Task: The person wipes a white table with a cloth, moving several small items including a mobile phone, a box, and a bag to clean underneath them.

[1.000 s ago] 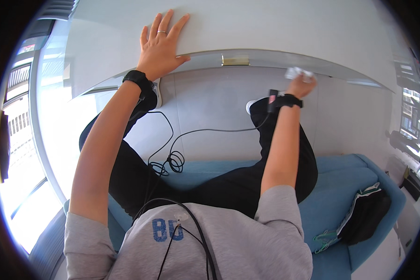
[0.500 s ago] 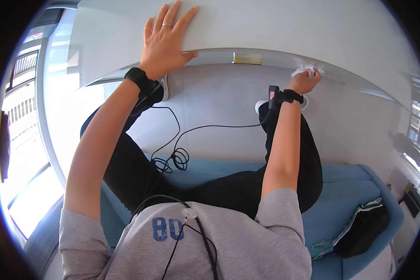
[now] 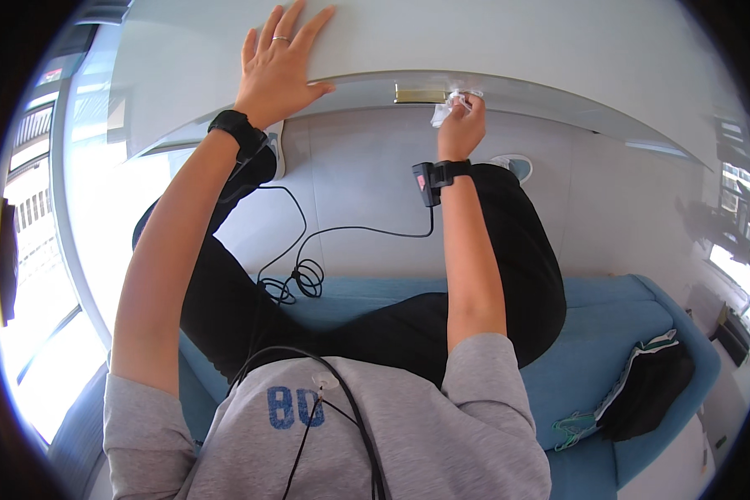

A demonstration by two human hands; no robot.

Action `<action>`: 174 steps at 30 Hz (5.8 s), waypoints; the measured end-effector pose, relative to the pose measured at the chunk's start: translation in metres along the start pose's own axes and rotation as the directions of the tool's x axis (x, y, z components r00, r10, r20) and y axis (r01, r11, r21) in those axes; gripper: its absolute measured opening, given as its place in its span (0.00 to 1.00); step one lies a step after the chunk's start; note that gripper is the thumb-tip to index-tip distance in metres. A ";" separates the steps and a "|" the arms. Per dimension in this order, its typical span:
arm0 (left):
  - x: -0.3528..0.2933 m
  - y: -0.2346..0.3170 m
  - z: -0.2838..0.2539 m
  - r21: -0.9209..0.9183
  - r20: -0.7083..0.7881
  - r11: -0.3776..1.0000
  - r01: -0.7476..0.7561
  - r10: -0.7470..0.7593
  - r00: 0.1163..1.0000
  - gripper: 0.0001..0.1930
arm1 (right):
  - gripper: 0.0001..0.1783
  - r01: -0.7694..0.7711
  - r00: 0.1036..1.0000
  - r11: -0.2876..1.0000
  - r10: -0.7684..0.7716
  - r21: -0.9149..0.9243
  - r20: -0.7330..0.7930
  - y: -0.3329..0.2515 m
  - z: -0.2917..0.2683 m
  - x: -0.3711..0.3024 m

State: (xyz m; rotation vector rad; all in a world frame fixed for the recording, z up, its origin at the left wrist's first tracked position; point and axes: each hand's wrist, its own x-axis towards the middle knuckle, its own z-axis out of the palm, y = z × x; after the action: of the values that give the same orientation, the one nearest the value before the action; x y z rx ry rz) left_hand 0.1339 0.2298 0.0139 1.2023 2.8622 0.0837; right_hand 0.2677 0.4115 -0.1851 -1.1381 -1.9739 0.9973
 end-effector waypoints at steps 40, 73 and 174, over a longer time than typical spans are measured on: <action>-0.005 -0.017 0.019 0.052 -0.080 0.999 -0.002 0.006 0.997 0.47 | 0.20 -0.704 0.679 0.598 0.412 0.381 0.608 -0.021 -0.032 -0.059; -0.210 0.044 -0.031 -0.904 -0.186 0.394 -0.165 -0.017 0.982 0.09 | 0.23 -0.442 0.661 0.829 0.043 0.343 0.749 -0.162 -0.193 -0.183; -0.195 -0.007 -0.004 -0.530 -0.327 0.820 -0.216 0.037 0.944 0.26 | 0.17 -0.334 0.870 0.852 0.113 0.404 0.480 -0.137 -0.186 -0.126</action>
State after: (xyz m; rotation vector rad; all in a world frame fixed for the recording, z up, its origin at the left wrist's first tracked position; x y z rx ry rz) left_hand 0.2651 0.0850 0.0197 1.3206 2.6492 1.1245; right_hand 0.4155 0.3073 0.0055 -0.9285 -1.7705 1.8953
